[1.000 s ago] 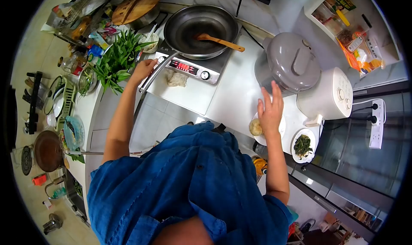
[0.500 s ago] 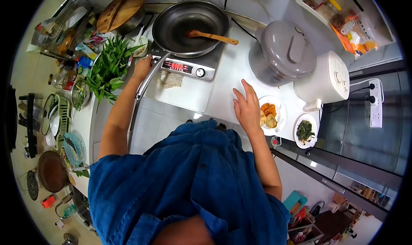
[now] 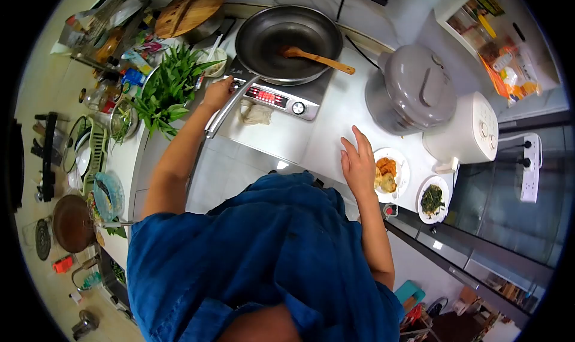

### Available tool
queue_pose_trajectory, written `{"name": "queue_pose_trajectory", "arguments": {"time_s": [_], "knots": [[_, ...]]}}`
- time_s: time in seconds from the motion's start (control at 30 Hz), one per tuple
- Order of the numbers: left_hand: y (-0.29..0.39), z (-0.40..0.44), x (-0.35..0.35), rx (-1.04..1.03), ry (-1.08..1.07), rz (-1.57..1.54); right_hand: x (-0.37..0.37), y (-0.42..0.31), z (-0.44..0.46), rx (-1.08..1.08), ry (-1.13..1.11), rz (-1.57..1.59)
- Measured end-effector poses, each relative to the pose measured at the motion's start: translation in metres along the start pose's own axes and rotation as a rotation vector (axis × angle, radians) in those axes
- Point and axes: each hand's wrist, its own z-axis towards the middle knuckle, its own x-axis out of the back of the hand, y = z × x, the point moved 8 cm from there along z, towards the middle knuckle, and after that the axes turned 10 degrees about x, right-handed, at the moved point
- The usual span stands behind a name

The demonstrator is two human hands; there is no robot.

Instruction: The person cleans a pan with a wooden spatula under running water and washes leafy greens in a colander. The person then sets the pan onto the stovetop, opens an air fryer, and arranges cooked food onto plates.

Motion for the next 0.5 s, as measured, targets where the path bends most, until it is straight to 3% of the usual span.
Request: {"name": "queue_pose_trajectory", "arguments": {"time_s": [0.5], "knots": [[-0.006, 0.0, 0.005, 0.252, -0.133, -0.012, -0.011, -0.002, 0.007, 0.017, -0.055, 0.058]]}}
